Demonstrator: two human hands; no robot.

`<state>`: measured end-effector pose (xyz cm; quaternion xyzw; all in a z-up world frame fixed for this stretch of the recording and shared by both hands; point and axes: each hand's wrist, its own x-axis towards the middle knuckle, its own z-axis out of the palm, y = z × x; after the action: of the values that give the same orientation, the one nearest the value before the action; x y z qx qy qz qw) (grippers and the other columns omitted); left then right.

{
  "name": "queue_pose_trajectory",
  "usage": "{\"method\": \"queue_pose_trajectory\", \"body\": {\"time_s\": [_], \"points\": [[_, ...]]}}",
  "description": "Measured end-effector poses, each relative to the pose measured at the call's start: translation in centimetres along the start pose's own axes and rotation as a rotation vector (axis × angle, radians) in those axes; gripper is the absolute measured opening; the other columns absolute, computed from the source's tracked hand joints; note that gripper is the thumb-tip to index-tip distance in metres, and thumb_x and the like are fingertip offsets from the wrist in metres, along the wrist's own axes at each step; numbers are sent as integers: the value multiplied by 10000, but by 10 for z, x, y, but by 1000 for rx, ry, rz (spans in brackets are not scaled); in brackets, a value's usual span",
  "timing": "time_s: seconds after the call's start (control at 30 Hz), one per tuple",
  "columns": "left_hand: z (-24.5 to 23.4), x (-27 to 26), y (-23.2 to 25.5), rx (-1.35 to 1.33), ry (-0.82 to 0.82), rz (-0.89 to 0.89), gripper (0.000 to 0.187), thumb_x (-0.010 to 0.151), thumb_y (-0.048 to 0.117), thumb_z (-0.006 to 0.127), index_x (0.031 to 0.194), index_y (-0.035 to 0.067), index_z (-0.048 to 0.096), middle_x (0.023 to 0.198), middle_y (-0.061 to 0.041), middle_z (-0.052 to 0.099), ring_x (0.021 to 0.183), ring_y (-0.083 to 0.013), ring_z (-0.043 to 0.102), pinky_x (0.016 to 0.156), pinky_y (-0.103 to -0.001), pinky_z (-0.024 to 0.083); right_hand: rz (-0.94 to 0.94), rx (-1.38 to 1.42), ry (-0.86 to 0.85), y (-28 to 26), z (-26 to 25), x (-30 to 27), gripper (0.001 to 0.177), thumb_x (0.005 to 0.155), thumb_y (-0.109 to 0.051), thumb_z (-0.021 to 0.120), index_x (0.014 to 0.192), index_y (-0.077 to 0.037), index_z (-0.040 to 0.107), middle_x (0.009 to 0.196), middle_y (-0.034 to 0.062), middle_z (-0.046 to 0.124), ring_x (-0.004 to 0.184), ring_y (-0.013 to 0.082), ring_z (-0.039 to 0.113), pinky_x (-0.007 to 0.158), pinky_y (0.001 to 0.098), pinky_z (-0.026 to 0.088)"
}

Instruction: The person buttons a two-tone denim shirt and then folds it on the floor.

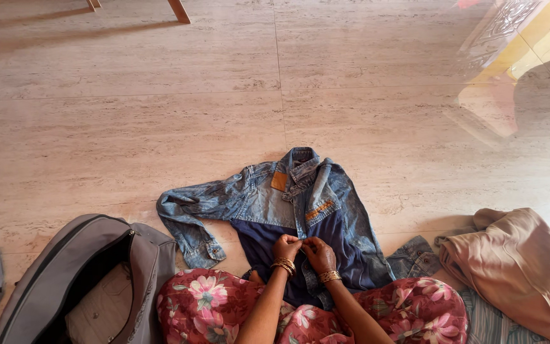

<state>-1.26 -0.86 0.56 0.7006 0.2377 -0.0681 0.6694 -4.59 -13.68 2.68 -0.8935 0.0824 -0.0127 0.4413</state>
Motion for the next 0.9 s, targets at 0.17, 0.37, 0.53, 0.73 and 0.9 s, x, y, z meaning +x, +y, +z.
{"method": "queue_pose_trajectory", "body": {"time_s": [0.17, 0.37, 0.53, 0.73, 0.9], "points": [[-2, 1, 0, 17, -12, 8, 175, 716, 69, 829, 795, 32, 678, 721, -42, 716, 595, -99, 657, 563, -266, 570, -53, -3, 15, -9, -4, 2, 221, 857, -281, 763, 1004, -116, 771, 893, 65, 789, 744, 208, 757, 662, 360, 585], [1, 7, 3, -94, -24, -26, 203, 707, 69, 831, 814, 47, 661, 711, -39, 689, 569, -108, 626, 527, -273, 547, -108, -50, 26, -16, -8, -2, 189, 848, -250, 749, 989, -124, 762, 921, 46, 780, 735, 201, 748, 643, 364, 585], [3, 8, -1, -89, 27, -33, 196, 706, 63, 826, 803, 42, 658, 711, -29, 690, 577, -101, 626, 529, -269, 550, -98, -81, 28, -20, -8, -2, 185, 847, -262, 753, 983, -138, 770, 927, 36, 785, 746, 197, 747, 648, 369, 582], [0, 12, -8, -223, -34, -44, 285, 715, 45, 818, 865, 54, 576, 721, -19, 635, 573, -107, 595, 522, -289, 541, 90, -41, 26, -11, 7, 0, 237, 823, -264, 756, 1031, -151, 767, 905, 29, 789, 742, 166, 744, 658, 346, 579], [-7, 22, -18, -253, -126, 81, 283, 758, 79, 808, 899, 80, 562, 747, 0, 628, 618, -111, 588, 567, -298, 538, 420, 528, -154, -1, 14, 27, 225, 882, -238, 731, 1044, -85, 758, 847, 87, 743, 670, 170, 655, 603, 345, 538]]}}
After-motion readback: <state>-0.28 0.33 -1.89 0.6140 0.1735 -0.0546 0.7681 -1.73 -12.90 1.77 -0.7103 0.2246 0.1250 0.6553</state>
